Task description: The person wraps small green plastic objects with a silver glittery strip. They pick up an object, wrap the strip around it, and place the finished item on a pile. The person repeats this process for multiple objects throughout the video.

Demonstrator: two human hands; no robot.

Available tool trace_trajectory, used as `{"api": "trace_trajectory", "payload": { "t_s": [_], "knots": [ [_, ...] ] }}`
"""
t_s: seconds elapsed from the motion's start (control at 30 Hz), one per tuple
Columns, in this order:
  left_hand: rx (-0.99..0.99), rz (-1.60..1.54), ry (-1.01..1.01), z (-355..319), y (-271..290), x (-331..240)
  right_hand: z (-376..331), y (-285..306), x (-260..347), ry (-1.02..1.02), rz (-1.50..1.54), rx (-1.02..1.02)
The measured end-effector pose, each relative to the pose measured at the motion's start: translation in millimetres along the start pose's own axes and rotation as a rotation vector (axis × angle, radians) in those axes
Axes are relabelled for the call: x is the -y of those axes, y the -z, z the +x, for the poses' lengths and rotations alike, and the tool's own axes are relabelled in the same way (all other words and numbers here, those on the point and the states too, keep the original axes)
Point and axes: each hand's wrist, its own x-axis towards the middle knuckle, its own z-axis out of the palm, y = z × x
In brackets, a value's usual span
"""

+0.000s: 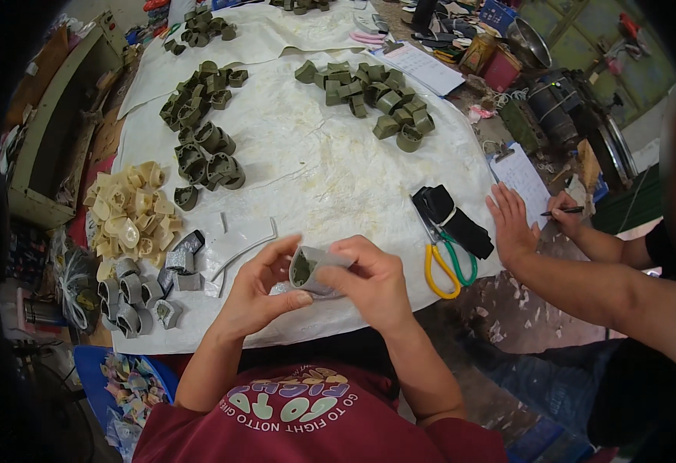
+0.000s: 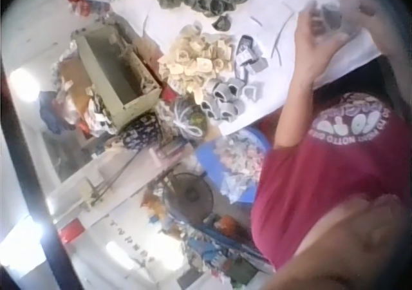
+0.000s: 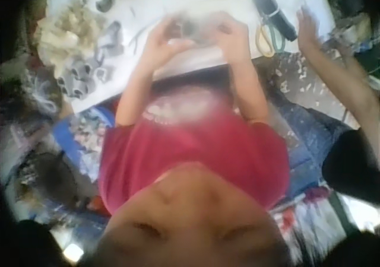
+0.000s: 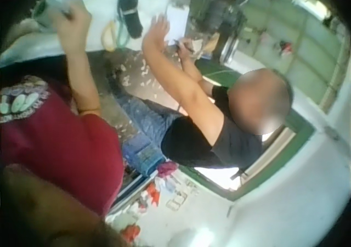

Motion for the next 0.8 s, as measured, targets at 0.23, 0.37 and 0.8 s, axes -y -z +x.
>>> {"api": "trace_trajectory", "payload": {
  "t_s": [0.23, 0.37, 0.8],
  "knots": [
    [0.048, 0.221, -0.107, -2, 4, -4, -3, -14, 4, -0.085, 0.032, 0.031],
    [0.015, 0.21, -0.163, -2, 2, 0, -4, -14, 2, -0.026, -0.088, -0.006],
    [0.021, -0.144, -0.101, -5, 1, 1, 0, -8, 8, 0.049, -0.393, -0.004]
  ]
}}
